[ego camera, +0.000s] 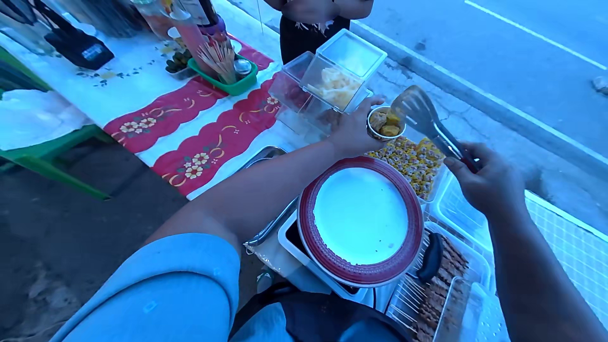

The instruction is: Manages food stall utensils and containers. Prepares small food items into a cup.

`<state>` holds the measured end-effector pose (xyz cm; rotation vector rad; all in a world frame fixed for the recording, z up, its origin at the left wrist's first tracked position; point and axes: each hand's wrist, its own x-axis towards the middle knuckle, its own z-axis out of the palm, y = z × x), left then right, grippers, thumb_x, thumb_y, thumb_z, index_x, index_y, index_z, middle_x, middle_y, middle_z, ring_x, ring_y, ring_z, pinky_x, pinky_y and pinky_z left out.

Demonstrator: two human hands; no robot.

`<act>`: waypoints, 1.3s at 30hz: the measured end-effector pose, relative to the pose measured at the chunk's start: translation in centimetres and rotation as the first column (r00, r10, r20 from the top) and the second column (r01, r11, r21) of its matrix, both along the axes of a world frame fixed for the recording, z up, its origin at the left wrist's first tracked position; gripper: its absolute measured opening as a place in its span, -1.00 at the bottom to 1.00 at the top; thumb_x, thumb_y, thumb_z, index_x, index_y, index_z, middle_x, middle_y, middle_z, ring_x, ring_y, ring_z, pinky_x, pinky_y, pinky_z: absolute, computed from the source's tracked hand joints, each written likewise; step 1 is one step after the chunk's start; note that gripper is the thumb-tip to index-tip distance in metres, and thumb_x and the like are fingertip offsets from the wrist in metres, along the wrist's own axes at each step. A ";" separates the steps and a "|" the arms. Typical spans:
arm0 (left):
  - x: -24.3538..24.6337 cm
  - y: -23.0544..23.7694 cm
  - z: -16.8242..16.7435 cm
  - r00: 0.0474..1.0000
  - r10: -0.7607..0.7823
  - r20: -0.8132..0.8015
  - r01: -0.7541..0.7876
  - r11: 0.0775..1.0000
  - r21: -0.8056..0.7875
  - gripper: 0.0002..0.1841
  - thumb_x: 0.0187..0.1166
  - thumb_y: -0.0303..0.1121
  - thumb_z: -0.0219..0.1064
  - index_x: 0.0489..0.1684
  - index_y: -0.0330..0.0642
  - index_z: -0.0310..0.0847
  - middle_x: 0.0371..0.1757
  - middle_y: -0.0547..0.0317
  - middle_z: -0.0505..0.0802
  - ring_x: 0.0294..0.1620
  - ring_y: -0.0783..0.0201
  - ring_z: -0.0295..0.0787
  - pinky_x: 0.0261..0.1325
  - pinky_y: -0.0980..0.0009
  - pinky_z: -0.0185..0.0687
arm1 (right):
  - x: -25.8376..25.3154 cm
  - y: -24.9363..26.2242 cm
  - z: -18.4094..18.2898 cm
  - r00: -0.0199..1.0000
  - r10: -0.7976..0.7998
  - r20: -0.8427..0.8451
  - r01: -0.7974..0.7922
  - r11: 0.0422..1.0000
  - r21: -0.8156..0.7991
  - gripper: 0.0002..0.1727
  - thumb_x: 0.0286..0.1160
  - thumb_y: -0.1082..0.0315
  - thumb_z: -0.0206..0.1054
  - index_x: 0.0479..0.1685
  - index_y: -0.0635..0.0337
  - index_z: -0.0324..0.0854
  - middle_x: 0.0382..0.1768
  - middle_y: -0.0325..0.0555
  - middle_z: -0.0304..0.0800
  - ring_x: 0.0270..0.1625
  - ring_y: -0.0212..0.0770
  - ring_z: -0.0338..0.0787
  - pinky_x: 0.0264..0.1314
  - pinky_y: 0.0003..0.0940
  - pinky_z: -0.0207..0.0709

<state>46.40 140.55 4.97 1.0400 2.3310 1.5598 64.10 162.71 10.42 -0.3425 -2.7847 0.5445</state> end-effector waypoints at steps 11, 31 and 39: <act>2.1 -1.9 0.6 0.998 -0.058 -0.018 0.061 0.987 0.148 0.00 0.09 -0.48 0.73 0.67 -0.21 0.20 0.32 -0.12 0.75 0.24 0.18 0.80 0.30 0.21 0.76 | 1.6 -1.5 0.1 0.985 0.024 -0.168 -0.017 0.999 0.040 -0.74 0.66 0.17 0.35 0.16 0.05 0.77 -0.23 0.03 0.82 -0.33 0.06 0.74 -0.34 0.24 0.48; -0.5 -16.6 2.4 0.988 -0.152 -0.021 0.153 0.976 0.152 -0.02 0.07 -0.51 0.73 0.64 -0.29 0.23 0.39 -0.17 0.69 0.33 0.13 0.74 0.30 0.22 0.74 | -0.1 -16.3 2.5 0.998 0.022 -0.056 -0.019 0.998 0.060 -0.76 0.61 0.16 0.39 0.09 0.03 0.76 -0.30 -0.04 0.81 -0.36 0.00 0.75 -0.31 0.22 0.51; -5.8 -25.6 -2.8 0.989 -0.095 0.109 0.085 0.992 0.090 -0.02 0.09 -0.46 0.74 0.66 -0.26 0.23 0.43 -0.19 0.68 0.39 0.07 0.70 0.45 0.08 0.64 | -1.3 -20.9 2.0 0.999 -0.022 0.045 0.027 0.992 -0.125 -0.51 0.57 -0.03 0.28 0.32 0.09 0.63 -0.16 -0.06 0.79 -0.32 -0.21 0.76 -0.22 -0.05 0.67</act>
